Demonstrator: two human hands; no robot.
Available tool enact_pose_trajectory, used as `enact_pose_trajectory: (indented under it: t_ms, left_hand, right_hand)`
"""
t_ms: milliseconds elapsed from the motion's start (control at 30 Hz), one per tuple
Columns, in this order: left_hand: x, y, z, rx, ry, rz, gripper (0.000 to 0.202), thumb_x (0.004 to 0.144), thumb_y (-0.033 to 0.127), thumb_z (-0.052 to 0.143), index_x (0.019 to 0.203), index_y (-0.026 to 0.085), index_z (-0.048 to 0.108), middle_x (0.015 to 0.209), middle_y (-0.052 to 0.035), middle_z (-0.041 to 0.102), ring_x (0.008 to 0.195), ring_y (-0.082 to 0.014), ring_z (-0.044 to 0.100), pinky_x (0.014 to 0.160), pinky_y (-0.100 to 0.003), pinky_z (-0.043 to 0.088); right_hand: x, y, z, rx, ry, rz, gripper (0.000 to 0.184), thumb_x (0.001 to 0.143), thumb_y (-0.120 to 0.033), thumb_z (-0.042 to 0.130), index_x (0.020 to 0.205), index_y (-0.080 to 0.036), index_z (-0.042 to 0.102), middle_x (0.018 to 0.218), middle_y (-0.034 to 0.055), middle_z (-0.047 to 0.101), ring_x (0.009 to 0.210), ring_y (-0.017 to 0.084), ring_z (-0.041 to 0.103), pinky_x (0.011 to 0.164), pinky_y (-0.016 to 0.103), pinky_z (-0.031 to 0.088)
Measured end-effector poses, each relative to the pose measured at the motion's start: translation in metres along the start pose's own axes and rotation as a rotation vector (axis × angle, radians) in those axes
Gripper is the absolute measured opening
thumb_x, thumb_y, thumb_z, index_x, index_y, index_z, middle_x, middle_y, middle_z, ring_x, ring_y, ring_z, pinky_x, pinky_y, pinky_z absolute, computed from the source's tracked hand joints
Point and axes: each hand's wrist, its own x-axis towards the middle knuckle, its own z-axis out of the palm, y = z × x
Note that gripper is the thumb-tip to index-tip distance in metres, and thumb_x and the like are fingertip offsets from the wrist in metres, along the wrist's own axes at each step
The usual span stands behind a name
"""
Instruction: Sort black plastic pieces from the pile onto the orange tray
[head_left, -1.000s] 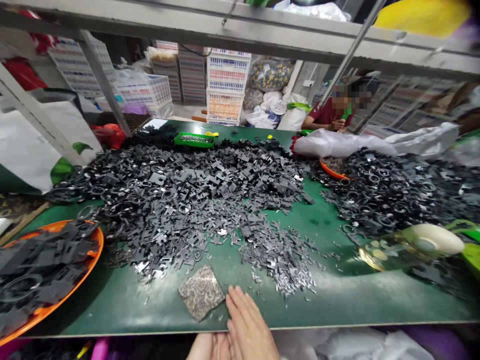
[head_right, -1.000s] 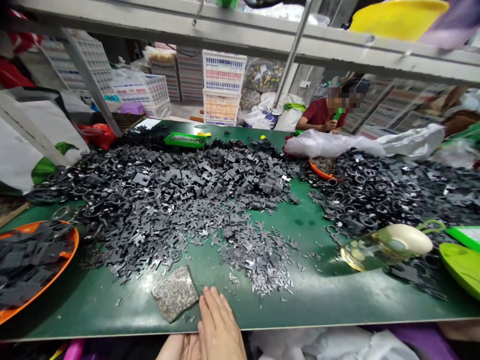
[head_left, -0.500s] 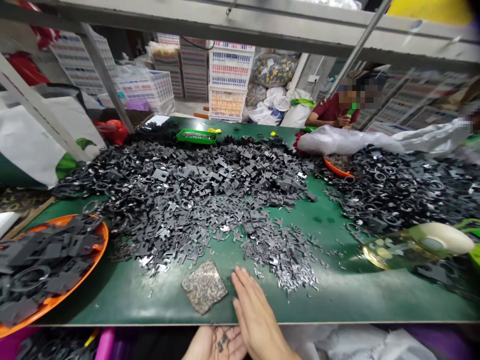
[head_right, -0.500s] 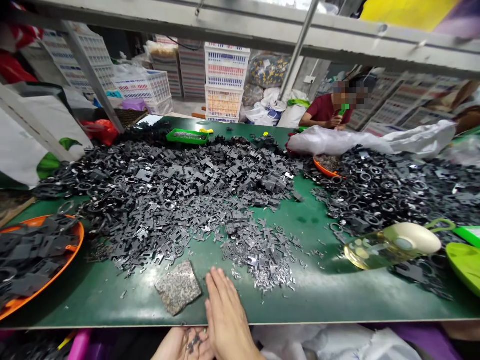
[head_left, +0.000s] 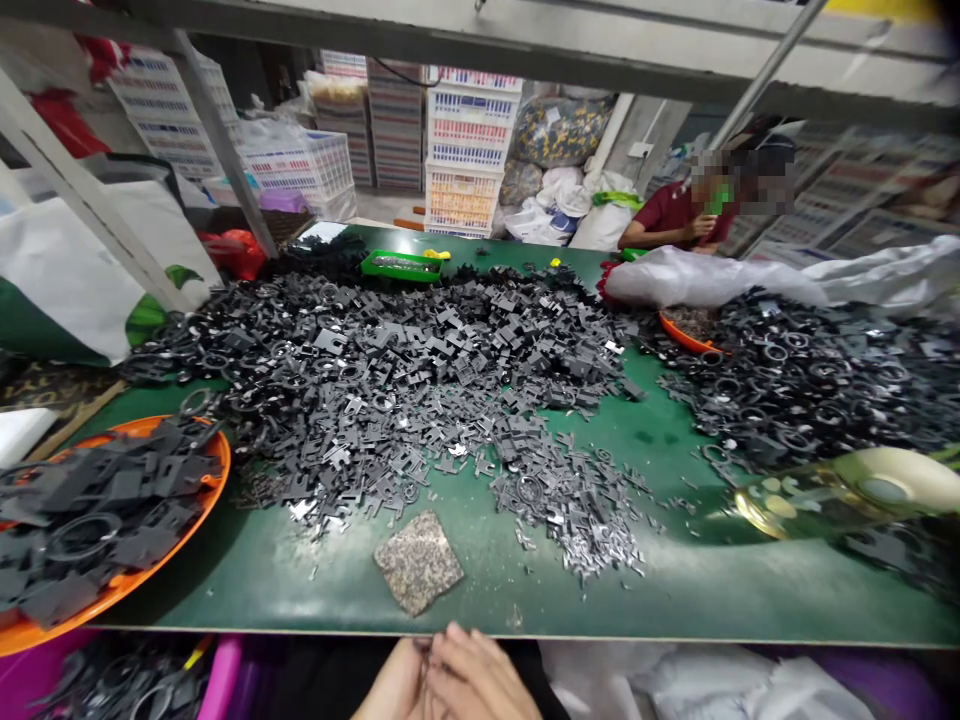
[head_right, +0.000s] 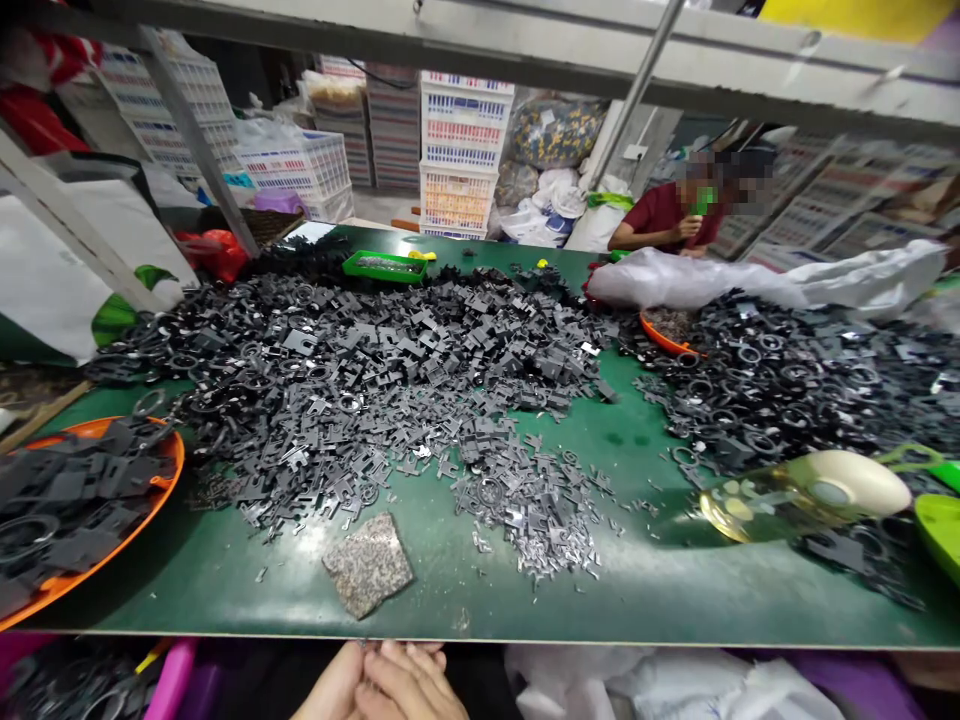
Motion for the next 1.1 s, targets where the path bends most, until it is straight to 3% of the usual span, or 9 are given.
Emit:
enact_pose_trajectory:
  t_ms: [200,333,400,567,700,800,900,967,1100]
  left_hand:
    - [-0.007,0.007,0.009,-0.065,0.055,-0.114,0.021,0.087,0.019,0.054,0.081,0.003,0.066,0.082,-0.0146,0.072,0.085,-0.0246,0.070,0.082,-0.033,0.052]
    - [-0.007,0.004,0.015,-0.100,0.075,-0.095,0.024,0.085,0.012,0.052,0.064,0.008,0.062,0.066,-0.0096,0.072,0.070,-0.0194,0.072,0.077,-0.029,0.053]
    - [-0.005,0.001,0.017,-0.097,0.080,-0.098,0.023,0.086,0.011,0.051,0.066,0.008,0.063,0.064,-0.0085,0.071,0.065,-0.0174,0.071,0.074,-0.027,0.053]
    - [0.002,-0.009,0.021,-0.050,0.102,-0.105,0.013,0.084,0.012,0.054,0.079,0.005,0.064,0.079,-0.0129,0.073,0.081,-0.0237,0.072,0.078,-0.032,0.054]
    - [0.005,-0.013,0.020,-0.028,0.131,-0.071,0.022,0.087,0.009,0.048,0.067,0.011,0.059,0.060,-0.0031,0.068,0.056,-0.0115,0.067,0.063,-0.021,0.053]
    - [0.005,-0.015,0.019,0.039,0.152,-0.058,0.016,0.087,0.009,0.051,0.076,0.011,0.062,0.066,-0.0034,0.069,0.057,-0.0100,0.067,0.059,-0.018,0.051]
    - [0.006,-0.025,0.022,0.149,0.187,-0.021,0.009,0.085,0.011,0.057,0.079,0.010,0.063,0.069,-0.0042,0.068,0.061,-0.0099,0.067,0.064,-0.018,0.052]
    - [0.007,-0.039,0.028,0.240,0.179,0.028,0.006,0.084,0.013,0.060,0.082,0.011,0.064,0.070,-0.0034,0.068,0.061,-0.0092,0.066,0.067,-0.019,0.051]
    - [0.005,-0.076,0.049,0.499,0.021,0.101,0.009,0.072,0.012,0.072,0.081,0.012,0.071,0.079,-0.0067,0.069,0.082,-0.0182,0.065,0.083,-0.026,0.047]
  right_hand:
    - [0.020,0.021,-0.035,-0.230,-0.001,0.250,0.041,0.090,-0.021,0.043,0.130,-0.014,0.050,0.135,0.0149,0.051,0.124,0.030,0.048,0.093,0.044,0.050]
    - [0.016,0.021,-0.041,-0.188,-0.035,0.138,0.042,0.087,-0.018,0.046,0.129,-0.016,0.050,0.132,0.0110,0.055,0.122,0.025,0.051,0.095,0.037,0.049]
    - [0.014,0.019,-0.042,-0.121,-0.010,0.106,0.038,0.087,-0.017,0.045,0.124,-0.018,0.054,0.127,0.0080,0.059,0.121,0.023,0.052,0.095,0.034,0.049]
    - [0.016,0.024,-0.049,-0.193,0.002,0.317,0.042,0.091,-0.020,0.043,0.133,-0.015,0.047,0.136,0.0115,0.051,0.127,0.026,0.045,0.100,0.042,0.044]
    - [0.013,0.011,-0.046,-0.098,-0.092,0.090,0.043,0.089,-0.016,0.043,0.132,-0.017,0.048,0.131,0.0078,0.056,0.125,0.022,0.048,0.103,0.037,0.042]
    - [-0.004,-0.007,-0.038,0.035,-0.011,0.038,0.028,0.092,-0.022,0.046,0.116,-0.024,0.060,0.113,0.0037,0.068,0.109,0.018,0.061,0.094,0.031,0.049]
    - [-0.031,-0.016,-0.026,0.172,0.186,0.343,0.020,0.093,-0.029,0.047,0.105,-0.024,0.063,0.100,0.0055,0.070,0.095,0.018,0.066,0.080,0.026,0.055]
    - [-0.050,-0.016,-0.017,0.224,0.324,0.592,0.026,0.096,-0.027,0.039,0.113,-0.021,0.058,0.100,0.0079,0.069,0.091,0.018,0.068,0.073,0.025,0.057]
    - [-0.083,-0.016,-0.005,0.208,0.380,0.658,0.046,0.099,-0.014,0.014,0.137,-0.021,0.040,0.092,0.0041,0.072,0.078,0.016,0.071,0.066,0.026,0.058]
